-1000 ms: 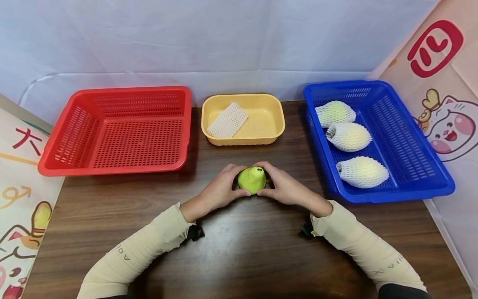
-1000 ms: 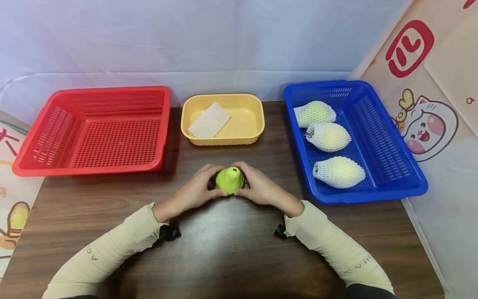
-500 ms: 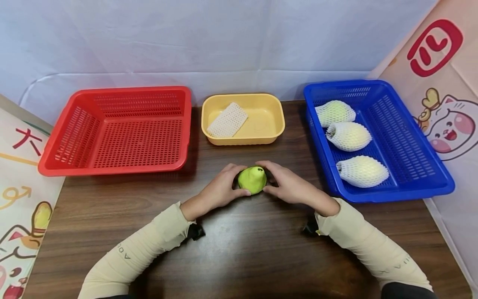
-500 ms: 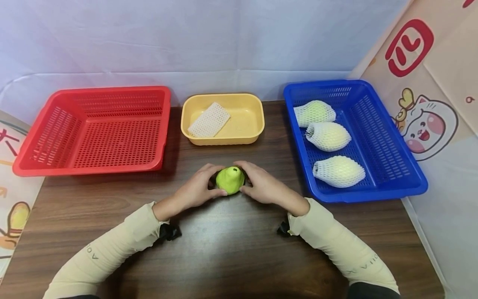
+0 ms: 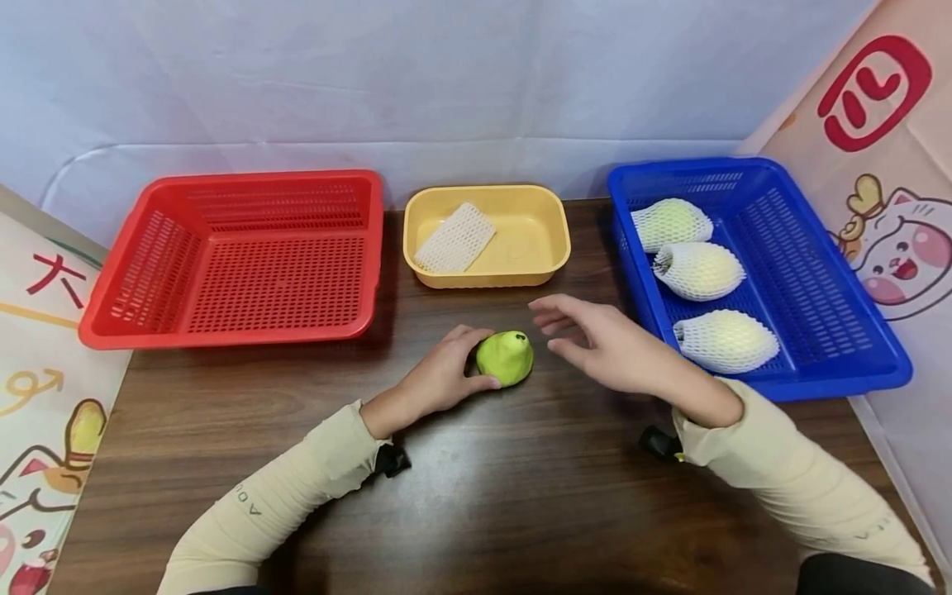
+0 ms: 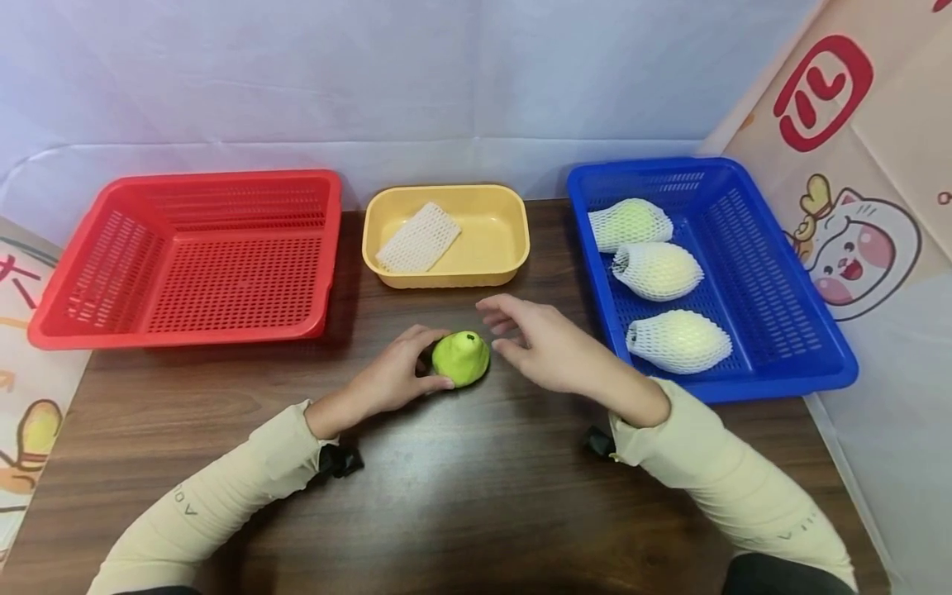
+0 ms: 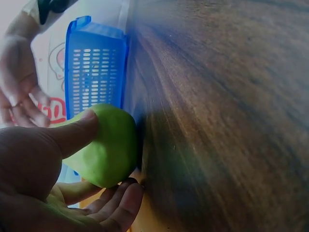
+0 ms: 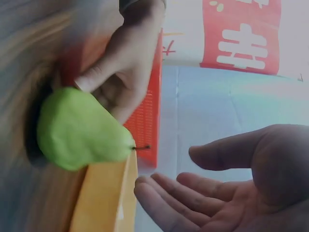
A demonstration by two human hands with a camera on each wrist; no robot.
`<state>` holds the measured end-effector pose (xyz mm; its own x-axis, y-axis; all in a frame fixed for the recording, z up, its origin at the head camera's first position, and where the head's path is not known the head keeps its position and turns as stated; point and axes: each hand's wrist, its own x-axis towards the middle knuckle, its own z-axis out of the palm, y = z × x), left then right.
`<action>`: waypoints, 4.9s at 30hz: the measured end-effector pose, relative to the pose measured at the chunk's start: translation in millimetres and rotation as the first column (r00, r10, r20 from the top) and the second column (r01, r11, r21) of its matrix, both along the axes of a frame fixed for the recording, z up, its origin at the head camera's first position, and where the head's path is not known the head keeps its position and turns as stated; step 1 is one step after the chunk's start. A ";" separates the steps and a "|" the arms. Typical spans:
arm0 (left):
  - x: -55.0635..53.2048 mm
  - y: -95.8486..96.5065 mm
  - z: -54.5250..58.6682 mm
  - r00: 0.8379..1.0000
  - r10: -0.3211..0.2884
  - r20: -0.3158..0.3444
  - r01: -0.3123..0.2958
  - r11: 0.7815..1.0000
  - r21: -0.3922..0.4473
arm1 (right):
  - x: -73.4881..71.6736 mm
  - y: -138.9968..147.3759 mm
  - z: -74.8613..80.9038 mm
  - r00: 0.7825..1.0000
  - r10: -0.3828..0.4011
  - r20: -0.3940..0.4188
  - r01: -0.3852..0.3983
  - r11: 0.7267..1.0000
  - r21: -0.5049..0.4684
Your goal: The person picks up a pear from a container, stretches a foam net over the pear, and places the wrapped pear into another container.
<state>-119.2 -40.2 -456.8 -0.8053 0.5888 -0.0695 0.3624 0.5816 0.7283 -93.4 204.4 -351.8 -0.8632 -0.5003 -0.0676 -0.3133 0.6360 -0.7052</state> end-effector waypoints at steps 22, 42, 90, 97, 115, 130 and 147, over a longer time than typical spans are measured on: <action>-1.9 -3.6 -0.6 1.000 -0.004 -0.005 0.005 0.997 0.083 | -106.1 -25.4 56.1 0.998 -0.030 0.048 0.019 0.975 0.223; -55.9 -7.9 9.2 0.683 0.328 0.653 -0.683 0.604 0.410 | -195.5 -45.9 13.0 0.948 -0.117 0.297 0.035 0.963 0.269; -64.2 -3.9 8.9 0.591 0.370 0.717 -0.755 0.567 0.330 | -213.7 -66.6 -43.0 0.942 -0.301 0.147 0.251 0.925 0.284; -64.7 -3.8 9.9 0.589 0.373 0.717 -0.755 0.571 0.323 | -209.8 -59.8 -33.9 0.956 -0.283 0.070 0.257 0.932 0.255; -64.5 -4.6 9.4 0.590 0.378 0.714 -0.757 0.566 0.326 | -199.7 -38.7 0.0 0.961 -0.273 0.035 0.263 0.950 0.171; -66.1 -4.3 7.0 0.606 0.368 0.705 -0.741 0.584 0.332 | -167.3 -21.7 37.0 0.977 -0.210 0.029 0.206 0.973 0.101; -59.5 -1.2 9.1 0.681 0.364 0.636 -0.701 0.577 0.420 | -129.0 -6.3 44.5 0.956 -0.187 0.228 0.214 0.971 -0.102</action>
<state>-178.7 -41.4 -447.7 -0.9459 0.0975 -0.3096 -0.3165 -0.0656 0.9463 -222.5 198.1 -307.3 -0.9183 -0.3346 -0.2116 -0.0202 0.5733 -0.8191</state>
